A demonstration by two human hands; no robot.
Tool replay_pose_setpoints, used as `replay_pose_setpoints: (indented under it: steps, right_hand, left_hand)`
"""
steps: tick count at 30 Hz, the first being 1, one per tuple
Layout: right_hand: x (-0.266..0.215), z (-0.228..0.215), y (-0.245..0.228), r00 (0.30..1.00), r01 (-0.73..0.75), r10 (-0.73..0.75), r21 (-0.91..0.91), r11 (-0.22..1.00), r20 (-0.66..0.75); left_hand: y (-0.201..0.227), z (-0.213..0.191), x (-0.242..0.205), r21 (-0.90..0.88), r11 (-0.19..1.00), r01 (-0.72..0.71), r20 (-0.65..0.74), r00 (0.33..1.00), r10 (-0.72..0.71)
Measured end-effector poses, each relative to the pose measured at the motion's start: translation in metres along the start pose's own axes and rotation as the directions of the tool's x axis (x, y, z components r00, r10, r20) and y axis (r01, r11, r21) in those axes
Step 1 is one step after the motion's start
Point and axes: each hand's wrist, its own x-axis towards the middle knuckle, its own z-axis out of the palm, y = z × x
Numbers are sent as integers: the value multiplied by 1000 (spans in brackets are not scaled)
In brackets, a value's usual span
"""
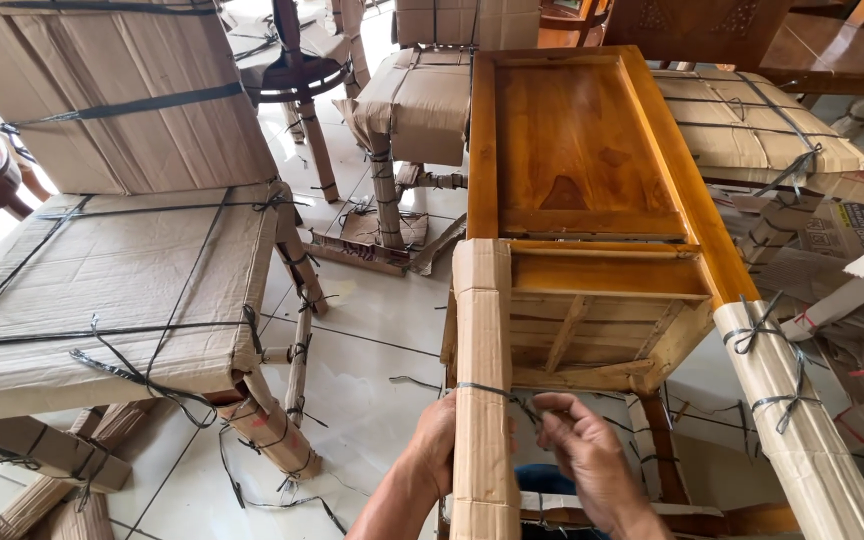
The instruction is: Wrapping wooden furniture legs with protective cardboard and securing them with plastic ties.
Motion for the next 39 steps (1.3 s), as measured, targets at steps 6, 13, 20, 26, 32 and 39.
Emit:
replay_pose_setpoints:
  steps: [6,13,20,26,32,39]
  right_hand:
    - [6,39,11,999,14,-20,-163,987,-33]
    - [19,55,10,986,-117,136,-179,977,98]
    - [26,46,-2,963,-186,232,-283,941,140]
    - [24,54,-1,972,-182,228,-429,885,57]
    - [23,63,-2,981,-178,186,-583,793,-46]
    - [41,44,61,998,-64,54,-402,913,-36]
  left_hand:
    - [1,-5,4,234,955,-181,17,983,183]
    - [-20,-30,48,205,953,-222,144,970,194]
    - [-14,-22,39,257,954,-157,87,986,139]
    - [-11,-18,27,294,945,-141,6,989,145]
    - [-20,-17,13,339,932,-130,-64,985,161]
    - [-15,-9,2,373,923,-96,-177,969,172]
